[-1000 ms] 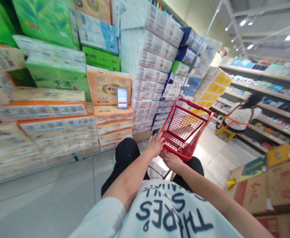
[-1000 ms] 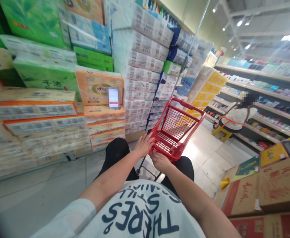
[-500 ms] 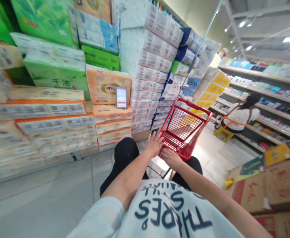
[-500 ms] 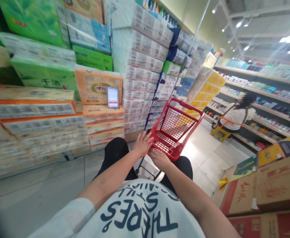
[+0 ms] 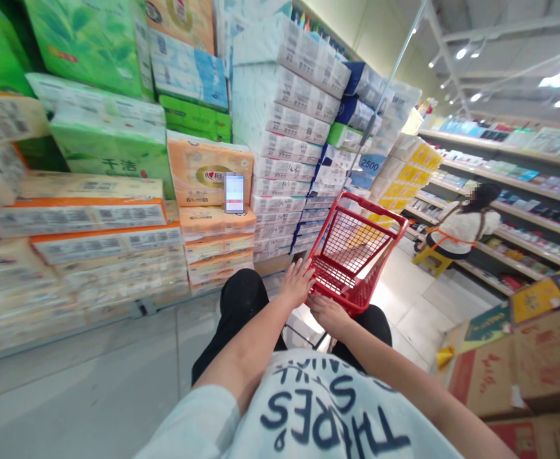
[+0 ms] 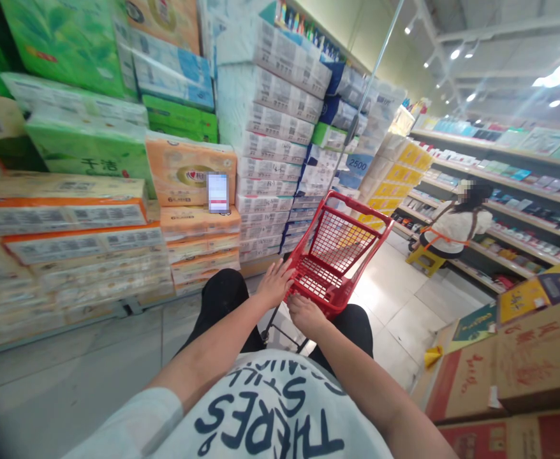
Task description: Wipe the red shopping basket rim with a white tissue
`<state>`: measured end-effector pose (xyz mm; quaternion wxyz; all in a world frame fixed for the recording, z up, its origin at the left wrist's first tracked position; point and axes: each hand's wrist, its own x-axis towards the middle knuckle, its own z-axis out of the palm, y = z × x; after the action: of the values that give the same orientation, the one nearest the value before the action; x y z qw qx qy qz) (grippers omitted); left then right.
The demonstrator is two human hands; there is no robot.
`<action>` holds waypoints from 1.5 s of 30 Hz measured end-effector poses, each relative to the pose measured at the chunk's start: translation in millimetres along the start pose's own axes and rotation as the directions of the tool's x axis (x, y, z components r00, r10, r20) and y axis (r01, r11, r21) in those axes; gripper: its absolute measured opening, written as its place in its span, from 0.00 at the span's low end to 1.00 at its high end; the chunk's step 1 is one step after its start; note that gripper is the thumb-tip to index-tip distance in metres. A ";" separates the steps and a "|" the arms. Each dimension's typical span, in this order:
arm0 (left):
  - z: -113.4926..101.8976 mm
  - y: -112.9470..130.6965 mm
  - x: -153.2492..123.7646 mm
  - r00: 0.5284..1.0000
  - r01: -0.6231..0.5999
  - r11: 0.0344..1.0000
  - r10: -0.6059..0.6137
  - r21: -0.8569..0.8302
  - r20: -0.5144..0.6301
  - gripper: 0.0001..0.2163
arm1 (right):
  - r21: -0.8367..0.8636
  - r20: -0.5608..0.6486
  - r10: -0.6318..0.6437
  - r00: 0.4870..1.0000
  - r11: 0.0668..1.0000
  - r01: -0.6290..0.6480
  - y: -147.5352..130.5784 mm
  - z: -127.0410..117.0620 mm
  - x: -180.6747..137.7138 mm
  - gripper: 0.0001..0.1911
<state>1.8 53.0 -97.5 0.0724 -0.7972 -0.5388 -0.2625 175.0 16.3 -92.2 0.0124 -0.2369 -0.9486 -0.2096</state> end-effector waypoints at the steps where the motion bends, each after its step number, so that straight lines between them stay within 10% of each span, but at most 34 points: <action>1: -0.3 -1.7 0.6 1.000 -0.028 1.000 0.028 0.007 -0.004 0.21 | 0.000 -0.014 -0.001 1.000 1.000 0.001 0.0 -2.8 1.1 0.16; 11: -6.0 -25.4 -9.3 0.940 -0.341 0.936 0.340 0.085 0.026 0.24 | -0.006 -0.079 -0.001 0.997 1.000 0.000 2.4 5.5 -1.4 0.17; 45: 12.9 -9.1 -21.6 0.968 -0.218 0.945 0.242 0.242 -0.072 0.26 | 0.074 0.148 0.105 0.983 0.990 -0.117 -4.0 14.0 -2.9 0.16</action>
<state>-8.1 44.1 -120.7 0.2221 -0.8266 -0.4646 -0.2272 176.9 17.5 -106.9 -0.0344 -0.3034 -0.9400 -0.1519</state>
